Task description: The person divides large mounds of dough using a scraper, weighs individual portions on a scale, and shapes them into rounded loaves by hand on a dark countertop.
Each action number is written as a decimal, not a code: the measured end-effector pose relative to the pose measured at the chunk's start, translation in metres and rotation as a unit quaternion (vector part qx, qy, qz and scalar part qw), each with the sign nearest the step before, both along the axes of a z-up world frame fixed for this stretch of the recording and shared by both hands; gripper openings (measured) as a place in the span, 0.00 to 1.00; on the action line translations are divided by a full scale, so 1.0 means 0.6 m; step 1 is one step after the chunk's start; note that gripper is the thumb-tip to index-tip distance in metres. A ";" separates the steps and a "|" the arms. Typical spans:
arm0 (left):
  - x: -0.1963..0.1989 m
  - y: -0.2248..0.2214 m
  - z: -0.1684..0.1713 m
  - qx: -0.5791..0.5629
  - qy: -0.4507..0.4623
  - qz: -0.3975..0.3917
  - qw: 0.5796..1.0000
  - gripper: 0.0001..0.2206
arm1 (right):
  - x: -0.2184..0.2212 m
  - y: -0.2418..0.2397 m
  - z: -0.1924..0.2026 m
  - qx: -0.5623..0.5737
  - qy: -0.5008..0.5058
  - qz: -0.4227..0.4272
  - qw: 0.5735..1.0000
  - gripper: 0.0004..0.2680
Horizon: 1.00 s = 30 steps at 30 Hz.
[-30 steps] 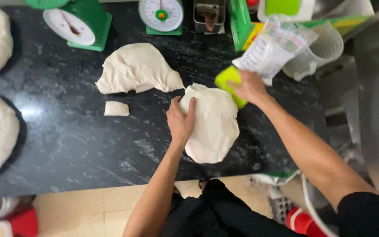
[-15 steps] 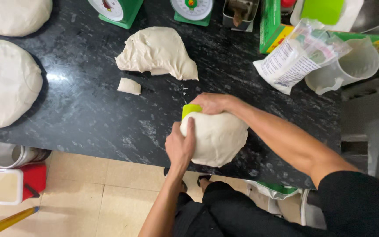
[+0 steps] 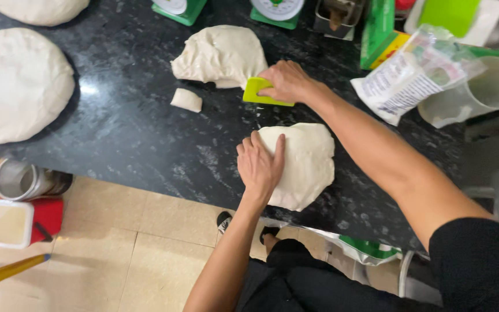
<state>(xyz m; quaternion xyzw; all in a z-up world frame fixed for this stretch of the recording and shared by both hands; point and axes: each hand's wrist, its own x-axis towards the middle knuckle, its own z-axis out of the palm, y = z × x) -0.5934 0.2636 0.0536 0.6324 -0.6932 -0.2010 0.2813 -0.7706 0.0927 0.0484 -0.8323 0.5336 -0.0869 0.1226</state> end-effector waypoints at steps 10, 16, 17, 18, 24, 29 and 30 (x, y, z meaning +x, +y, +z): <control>0.038 0.051 0.014 0.166 -0.020 0.021 0.986 0.31 | 0.050 0.108 -0.016 0.250 -0.122 0.055 0.959 0.15; 0.028 -0.009 -0.004 -0.056 -0.014 -0.020 0.998 0.33 | -0.160 0.206 0.053 -0.107 -0.204 -0.244 0.942 0.12; 0.013 -0.023 -0.001 -0.027 0.002 -0.074 0.997 0.31 | -0.185 0.228 0.051 -0.075 -0.185 -0.248 0.948 0.12; -0.004 -0.040 0.004 0.003 0.017 -0.127 0.992 0.30 | -0.204 0.251 0.046 -0.043 -0.166 -0.251 0.953 0.12; -0.003 -0.067 0.025 0.128 -0.039 -0.243 0.961 0.26 | -0.147 0.265 -0.070 0.150 -0.189 -0.248 0.938 0.11; 0.121 -0.023 0.013 0.151 0.005 -0.152 0.977 0.26 | -0.001 0.277 -0.128 0.095 -0.325 -0.079 0.937 0.11; 0.133 -0.024 0.005 0.162 -0.011 -0.123 0.979 0.26 | 0.015 0.268 -0.120 0.045 -0.311 -0.159 0.936 0.10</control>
